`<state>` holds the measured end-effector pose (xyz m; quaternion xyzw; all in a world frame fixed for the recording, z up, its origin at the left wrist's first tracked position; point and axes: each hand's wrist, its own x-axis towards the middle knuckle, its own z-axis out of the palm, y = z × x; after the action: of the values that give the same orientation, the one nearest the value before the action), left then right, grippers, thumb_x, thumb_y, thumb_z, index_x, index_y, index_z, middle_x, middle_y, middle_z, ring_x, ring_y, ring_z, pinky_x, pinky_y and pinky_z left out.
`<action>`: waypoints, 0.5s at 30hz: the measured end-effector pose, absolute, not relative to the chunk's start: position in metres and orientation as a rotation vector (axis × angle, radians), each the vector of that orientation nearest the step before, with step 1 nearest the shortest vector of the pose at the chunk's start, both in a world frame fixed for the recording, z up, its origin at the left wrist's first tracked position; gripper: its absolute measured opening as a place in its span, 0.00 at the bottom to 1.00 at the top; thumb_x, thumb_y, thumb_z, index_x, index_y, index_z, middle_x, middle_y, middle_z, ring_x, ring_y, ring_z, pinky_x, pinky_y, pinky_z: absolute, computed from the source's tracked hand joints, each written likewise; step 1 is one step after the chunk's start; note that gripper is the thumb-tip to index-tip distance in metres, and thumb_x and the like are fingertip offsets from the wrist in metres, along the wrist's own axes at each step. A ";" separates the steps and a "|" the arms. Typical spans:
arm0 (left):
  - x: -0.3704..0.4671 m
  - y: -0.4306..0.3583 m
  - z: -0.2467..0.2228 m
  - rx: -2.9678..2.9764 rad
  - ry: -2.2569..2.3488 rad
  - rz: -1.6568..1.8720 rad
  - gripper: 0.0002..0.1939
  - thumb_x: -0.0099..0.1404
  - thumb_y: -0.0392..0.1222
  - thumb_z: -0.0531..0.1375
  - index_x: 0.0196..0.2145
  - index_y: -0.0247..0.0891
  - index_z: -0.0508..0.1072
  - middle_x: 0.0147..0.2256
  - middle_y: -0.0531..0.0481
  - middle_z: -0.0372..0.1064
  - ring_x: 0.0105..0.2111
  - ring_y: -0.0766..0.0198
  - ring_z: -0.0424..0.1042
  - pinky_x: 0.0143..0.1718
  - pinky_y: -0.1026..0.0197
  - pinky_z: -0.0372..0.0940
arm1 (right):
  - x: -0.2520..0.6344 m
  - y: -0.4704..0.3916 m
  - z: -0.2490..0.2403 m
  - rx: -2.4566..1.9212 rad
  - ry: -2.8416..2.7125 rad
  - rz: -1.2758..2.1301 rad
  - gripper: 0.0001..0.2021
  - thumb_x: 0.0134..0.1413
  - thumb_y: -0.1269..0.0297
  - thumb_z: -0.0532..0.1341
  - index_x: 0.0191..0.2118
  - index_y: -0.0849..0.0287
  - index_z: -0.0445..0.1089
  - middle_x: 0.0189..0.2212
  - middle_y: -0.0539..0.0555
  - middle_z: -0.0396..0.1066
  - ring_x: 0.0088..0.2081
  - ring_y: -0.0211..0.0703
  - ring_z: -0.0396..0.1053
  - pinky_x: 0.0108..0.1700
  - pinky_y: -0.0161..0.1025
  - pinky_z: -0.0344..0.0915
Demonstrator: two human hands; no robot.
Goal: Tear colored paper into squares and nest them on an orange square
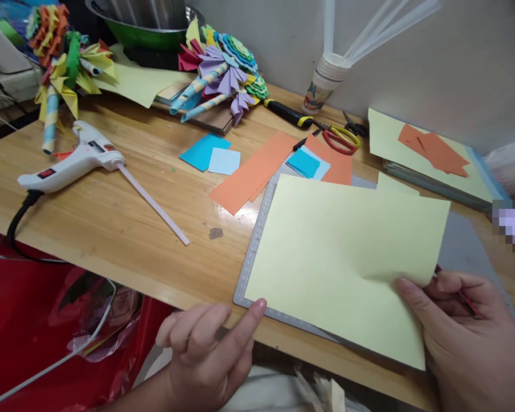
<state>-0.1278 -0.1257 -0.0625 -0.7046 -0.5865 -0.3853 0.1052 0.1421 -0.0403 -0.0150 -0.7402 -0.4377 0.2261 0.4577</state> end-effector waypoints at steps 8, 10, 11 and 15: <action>-0.128 -0.124 -0.066 -2.071 -1.728 -1.124 0.14 0.66 0.40 0.55 0.45 0.46 0.78 0.35 0.50 0.63 0.34 0.64 0.61 0.37 0.55 0.51 | 0.137 -0.038 -0.013 -1.844 -1.096 0.541 0.21 0.32 0.57 0.73 0.30 0.54 0.61 0.26 0.46 0.61 0.27 0.35 0.60 0.24 0.26 0.61; -0.129 -0.124 -0.065 -2.093 -1.733 -1.106 0.14 0.66 0.40 0.55 0.45 0.45 0.77 0.35 0.49 0.64 0.34 0.64 0.62 0.37 0.55 0.51 | 0.135 -0.039 -0.011 -1.849 -1.104 0.540 0.21 0.34 0.58 0.72 0.31 0.54 0.61 0.27 0.46 0.62 0.28 0.35 0.60 0.25 0.26 0.61; -0.129 -0.124 -0.065 -2.100 -1.739 -1.102 0.14 0.66 0.40 0.55 0.45 0.45 0.77 0.35 0.49 0.64 0.34 0.64 0.62 0.37 0.55 0.52 | 0.135 -0.039 -0.010 -1.856 -1.105 0.547 0.21 0.34 0.59 0.72 0.31 0.54 0.61 0.27 0.46 0.62 0.28 0.35 0.60 0.25 0.26 0.61; -0.128 -0.125 -0.065 -2.085 -1.770 -1.100 0.16 0.64 0.39 0.55 0.47 0.46 0.77 0.34 0.48 0.65 0.34 0.63 0.62 0.37 0.55 0.51 | 0.132 -0.039 -0.007 -1.874 -1.077 0.559 0.21 0.33 0.59 0.73 0.31 0.54 0.60 0.26 0.46 0.62 0.28 0.34 0.60 0.25 0.25 0.60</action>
<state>-0.1277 -0.1249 -0.0646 -0.7041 -0.5974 -0.3715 0.0966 0.1317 -0.0393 -0.0073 -0.7542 -0.4335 0.2251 0.4388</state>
